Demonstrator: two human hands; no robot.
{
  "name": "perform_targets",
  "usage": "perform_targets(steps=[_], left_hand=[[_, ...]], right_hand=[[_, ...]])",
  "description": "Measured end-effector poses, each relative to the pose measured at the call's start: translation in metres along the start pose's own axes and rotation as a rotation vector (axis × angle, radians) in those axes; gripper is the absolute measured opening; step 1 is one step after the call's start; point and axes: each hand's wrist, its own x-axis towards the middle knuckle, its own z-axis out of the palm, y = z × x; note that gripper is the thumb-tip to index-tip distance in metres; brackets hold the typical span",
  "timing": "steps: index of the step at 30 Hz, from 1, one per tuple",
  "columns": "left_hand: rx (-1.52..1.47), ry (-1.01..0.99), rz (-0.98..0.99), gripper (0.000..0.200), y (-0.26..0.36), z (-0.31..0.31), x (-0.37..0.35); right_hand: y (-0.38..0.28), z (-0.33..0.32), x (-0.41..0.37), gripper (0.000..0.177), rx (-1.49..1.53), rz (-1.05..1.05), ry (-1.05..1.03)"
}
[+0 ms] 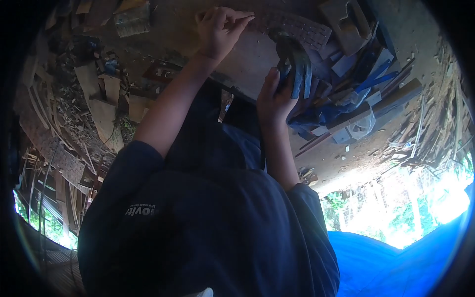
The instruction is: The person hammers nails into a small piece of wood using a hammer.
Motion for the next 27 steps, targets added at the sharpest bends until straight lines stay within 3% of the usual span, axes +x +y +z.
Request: perform_targets(steps=[6,12,14,15,17,20,23,27], left_hand=[[0.076,-0.039,0.016,0.027,0.005,-0.003,0.004],[0.074,-0.038,0.013,0.025,0.003,-0.004,0.003],[0.053,-0.050,0.031,0.024,-0.004,-0.002,-0.002],[0.056,-0.050,0.028,0.024,-0.002,-0.004,-0.001],[0.028,-0.109,-0.004,0.029,0.002,-0.008,-0.001],[0.042,-0.074,-0.034,0.030,0.004,-0.005,-0.004],[0.045,-0.019,0.002,0.027,0.004,-0.005,0.001],[0.017,-0.049,-0.021,0.025,0.005,-0.010,0.002]], right_hand=[[0.002,-0.007,0.011,0.011,-0.049,-0.052,-0.038],[-0.015,0.006,0.026,0.021,-0.142,-0.352,-0.050],[-0.018,0.014,0.030,0.021,-0.325,-0.606,-0.022],[-0.017,0.020,0.030,0.021,-0.323,-0.605,-0.026],[-0.017,0.030,0.027,0.020,-0.332,-0.369,-0.057],[-0.016,0.034,0.026,0.022,-0.278,-0.309,-0.039],[-0.003,0.031,0.030,0.024,-0.239,-0.461,-0.024],[-0.013,0.035,0.028,0.024,-0.309,-0.477,-0.015]])
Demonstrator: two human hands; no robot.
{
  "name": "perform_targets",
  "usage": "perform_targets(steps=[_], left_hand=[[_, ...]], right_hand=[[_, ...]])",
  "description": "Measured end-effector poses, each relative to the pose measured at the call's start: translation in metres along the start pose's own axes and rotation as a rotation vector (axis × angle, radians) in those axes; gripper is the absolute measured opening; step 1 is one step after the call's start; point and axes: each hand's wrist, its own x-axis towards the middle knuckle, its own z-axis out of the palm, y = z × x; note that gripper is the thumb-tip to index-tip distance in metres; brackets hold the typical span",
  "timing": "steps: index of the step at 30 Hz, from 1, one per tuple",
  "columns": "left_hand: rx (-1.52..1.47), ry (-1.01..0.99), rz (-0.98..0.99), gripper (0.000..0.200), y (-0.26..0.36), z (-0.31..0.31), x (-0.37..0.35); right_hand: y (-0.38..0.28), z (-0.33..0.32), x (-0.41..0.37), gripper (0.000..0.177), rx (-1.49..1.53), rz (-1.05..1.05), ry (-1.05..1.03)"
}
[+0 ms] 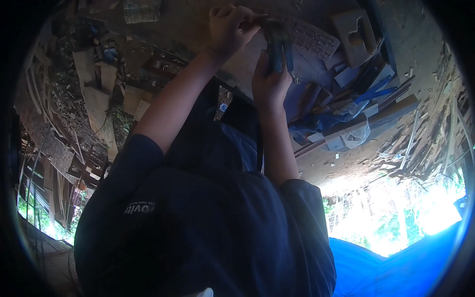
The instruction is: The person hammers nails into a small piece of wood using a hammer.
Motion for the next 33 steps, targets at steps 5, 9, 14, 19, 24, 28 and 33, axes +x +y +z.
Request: perform_targets(steps=[5,9,14,19,24,28,33], left_hand=[[0.007,0.051,0.034,0.026,-0.011,0.010,-0.006],[0.017,0.033,0.015,0.027,-0.009,0.007,-0.007],[0.004,0.015,0.012,0.027,-0.012,0.009,-0.009],[0.018,0.026,0.012,0.027,-0.012,0.010,-0.009],[-0.022,0.031,0.008,0.025,-0.001,0.000,0.000],[-0.028,-0.001,-0.038,0.026,-0.002,0.001,-0.003],[-0.020,0.022,-0.013,0.026,-0.001,0.000,-0.001]], right_hand=[[0.004,0.002,0.003,0.024,0.030,-0.126,0.082],[-0.004,0.001,-0.004,0.025,-0.042,0.142,-0.098],[-0.001,0.006,0.010,0.021,0.003,-0.157,0.145],[-0.003,-0.005,0.010,0.021,-0.067,0.083,-0.075],[0.006,-0.002,0.011,0.022,-0.011,-0.153,0.013],[0.004,0.000,0.016,0.022,0.009,-0.048,-0.031],[0.011,0.002,0.009,0.024,-0.022,-0.161,-0.025]])
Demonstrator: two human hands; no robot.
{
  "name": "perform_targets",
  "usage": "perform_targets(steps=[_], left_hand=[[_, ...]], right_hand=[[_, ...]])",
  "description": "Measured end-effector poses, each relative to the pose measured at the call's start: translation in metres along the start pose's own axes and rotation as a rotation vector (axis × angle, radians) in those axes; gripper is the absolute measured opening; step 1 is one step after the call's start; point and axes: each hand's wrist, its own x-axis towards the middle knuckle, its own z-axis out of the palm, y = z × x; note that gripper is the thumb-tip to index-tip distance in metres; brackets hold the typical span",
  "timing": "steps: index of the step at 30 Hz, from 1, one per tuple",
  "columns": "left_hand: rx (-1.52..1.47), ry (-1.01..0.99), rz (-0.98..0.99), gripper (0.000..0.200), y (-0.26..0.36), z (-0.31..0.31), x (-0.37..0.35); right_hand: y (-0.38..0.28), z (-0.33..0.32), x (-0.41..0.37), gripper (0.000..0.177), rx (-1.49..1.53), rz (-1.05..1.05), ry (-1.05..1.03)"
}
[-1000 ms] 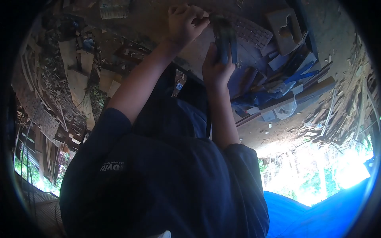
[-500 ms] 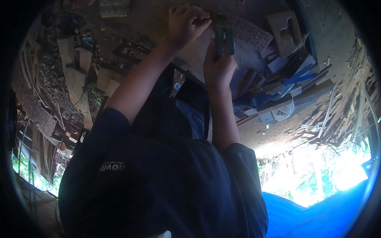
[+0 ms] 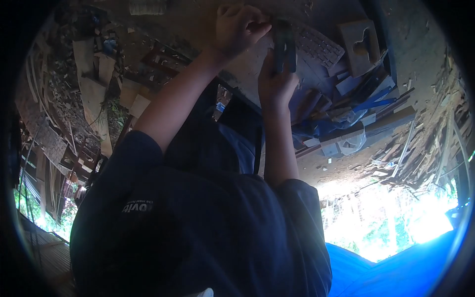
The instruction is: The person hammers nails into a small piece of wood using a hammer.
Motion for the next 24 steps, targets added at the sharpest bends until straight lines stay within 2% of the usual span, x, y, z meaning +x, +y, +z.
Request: perform_targets(steps=[2,3,5,6,8,9,11,12,14,15,17,20,24], left_hand=[[-0.008,-0.026,-0.023,0.026,0.002,-0.001,0.000],[-0.004,-0.022,-0.022,0.026,0.001,-0.001,0.001],[0.001,0.025,0.019,0.027,0.002,-0.001,0.003],[0.003,0.025,0.019,0.027,0.000,-0.001,0.001],[-0.015,-0.093,-0.056,0.018,0.000,-0.001,-0.004],[-0.016,-0.092,-0.054,0.018,-0.002,0.001,-0.006],[0.027,-0.018,-0.004,0.026,-0.007,0.005,-0.007],[0.029,-0.015,-0.001,0.026,-0.008,0.006,-0.008],[-0.011,-0.028,-0.049,0.025,-0.009,0.009,-0.011],[-0.009,-0.026,-0.046,0.025,-0.010,0.009,-0.010],[-0.009,-0.021,-0.031,0.025,-0.010,0.008,-0.010],[-0.005,0.002,-0.015,0.025,-0.009,0.008,-0.010],[-0.014,0.021,0.009,0.023,-0.008,0.010,-0.009]], right_hand=[[-0.001,0.002,-0.004,0.024,-0.010,0.199,-0.028],[-0.001,0.002,-0.002,0.024,-0.006,0.194,-0.029],[0.001,-0.001,-0.002,0.023,0.050,0.022,0.065],[0.004,0.000,-0.002,0.023,0.052,0.022,0.066],[0.010,0.003,-0.005,0.025,-0.049,-0.066,0.015],[0.010,0.003,-0.008,0.025,-0.050,-0.067,0.017],[0.008,0.004,-0.010,0.027,-0.032,0.099,-0.062],[0.006,0.003,-0.008,0.027,-0.030,0.095,-0.060],[0.003,0.001,-0.005,0.028,0.044,-0.039,0.031],[0.003,0.003,-0.005,0.028,0.046,-0.041,0.033],[0.002,0.005,-0.009,0.026,-0.072,0.135,-0.121],[0.006,0.004,-0.006,0.029,0.019,0.027,-0.032],[0.017,-0.021,-0.038,0.033,-0.029,0.058,0.004]])
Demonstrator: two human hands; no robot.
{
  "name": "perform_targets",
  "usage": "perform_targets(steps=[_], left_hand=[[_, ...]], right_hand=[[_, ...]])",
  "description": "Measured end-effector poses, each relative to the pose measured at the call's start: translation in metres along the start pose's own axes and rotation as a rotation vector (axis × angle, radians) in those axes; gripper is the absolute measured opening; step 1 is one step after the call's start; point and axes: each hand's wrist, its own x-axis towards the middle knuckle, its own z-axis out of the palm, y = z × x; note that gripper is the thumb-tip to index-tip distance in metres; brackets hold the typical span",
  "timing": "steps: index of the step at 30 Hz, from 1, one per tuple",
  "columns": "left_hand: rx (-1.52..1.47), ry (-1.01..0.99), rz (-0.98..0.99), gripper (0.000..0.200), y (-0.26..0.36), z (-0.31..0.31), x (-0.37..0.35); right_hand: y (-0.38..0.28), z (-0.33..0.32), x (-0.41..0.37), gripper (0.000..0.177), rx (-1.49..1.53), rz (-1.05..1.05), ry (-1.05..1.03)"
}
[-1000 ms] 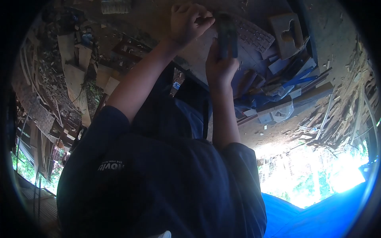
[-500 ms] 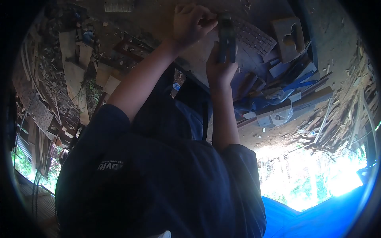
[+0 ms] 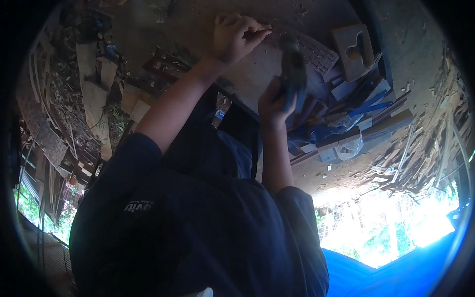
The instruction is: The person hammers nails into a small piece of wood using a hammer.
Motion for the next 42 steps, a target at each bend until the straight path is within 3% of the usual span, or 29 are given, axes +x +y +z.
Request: perform_targets(steps=[2,3,4,6,10,12,14,17,19,24,27,30,31,34,35,39,41,42], left_hand=[[0.028,-0.010,0.045,0.021,0.003,-0.004,0.005],[0.021,-0.013,0.063,0.021,0.004,-0.006,0.006],[0.005,-0.040,0.059,0.019,0.004,-0.008,0.005],[-0.022,-0.075,0.081,0.018,0.005,-0.014,0.006],[-0.150,-0.189,-0.038,0.013,0.024,-0.022,0.010],[-0.328,-0.127,-0.092,0.014,0.043,-0.008,0.020],[-0.311,-0.203,-0.015,0.013,0.075,0.005,0.044],[-0.242,-0.319,0.116,0.010,0.109,0.041,0.072],[-0.146,-0.400,0.181,0.006,0.121,0.073,0.089],[-0.011,-0.475,0.430,0.008,0.136,0.128,0.122],[0.299,-0.856,0.402,0.013,0.164,0.130,0.141],[0.366,-0.933,0.594,0.014,0.161,0.144,0.144],[0.367,-0.861,0.737,0.015,0.165,0.139,0.146],[0.433,-1.026,0.775,0.017,0.157,0.160,0.143],[0.419,-0.966,0.862,0.020,0.152,0.161,0.139],[0.399,-0.956,0.878,0.020,0.150,0.160,0.138],[0.165,-0.963,0.643,0.015,0.149,0.154,0.139],[0.169,-0.959,0.639,0.015,0.145,0.154,0.138]], right_hand=[[0.019,-0.010,-0.033,0.037,0.185,0.367,0.007],[0.013,-0.014,-0.033,0.039,0.049,0.209,0.092],[0.013,-0.021,-0.043,0.039,0.048,0.213,0.113],[0.021,-0.033,-0.068,0.042,0.016,0.475,-0.042],[0.015,-0.037,-0.079,0.037,-0.107,0.584,-0.074],[0.026,-0.027,-0.098,0.030,-0.192,0.726,-0.285],[0.023,-0.024,-0.096,0.024,-0.247,0.709,-0.179],[0.042,-0.021,-0.109,0.026,-0.102,0.623,-0.057],[0.050,-0.019,-0.111,0.018,-0.150,0.525,-0.068],[0.057,-0.020,-0.115,0.019,-0.145,0.511,-0.067],[0.057,-0.025,-0.116,0.020,-0.100,0.515,-0.058],[0.058,-0.027,-0.117,0.022,-0.074,0.517,-0.065],[0.058,-0.028,-0.116,0.022,-0.072,0.508,-0.069],[0.056,-0.032,-0.114,0.022,-0.068,0.516,-0.080],[0.055,-0.031,-0.115,0.022,-0.059,0.525,-0.073],[0.057,-0.028,-0.118,0.021,-0.098,0.522,-0.086],[0.058,-0.029,-0.117,0.022,-0.098,0.510,-0.085],[0.058,-0.029,-0.117,0.022,-0.097,0.525,-0.092]])
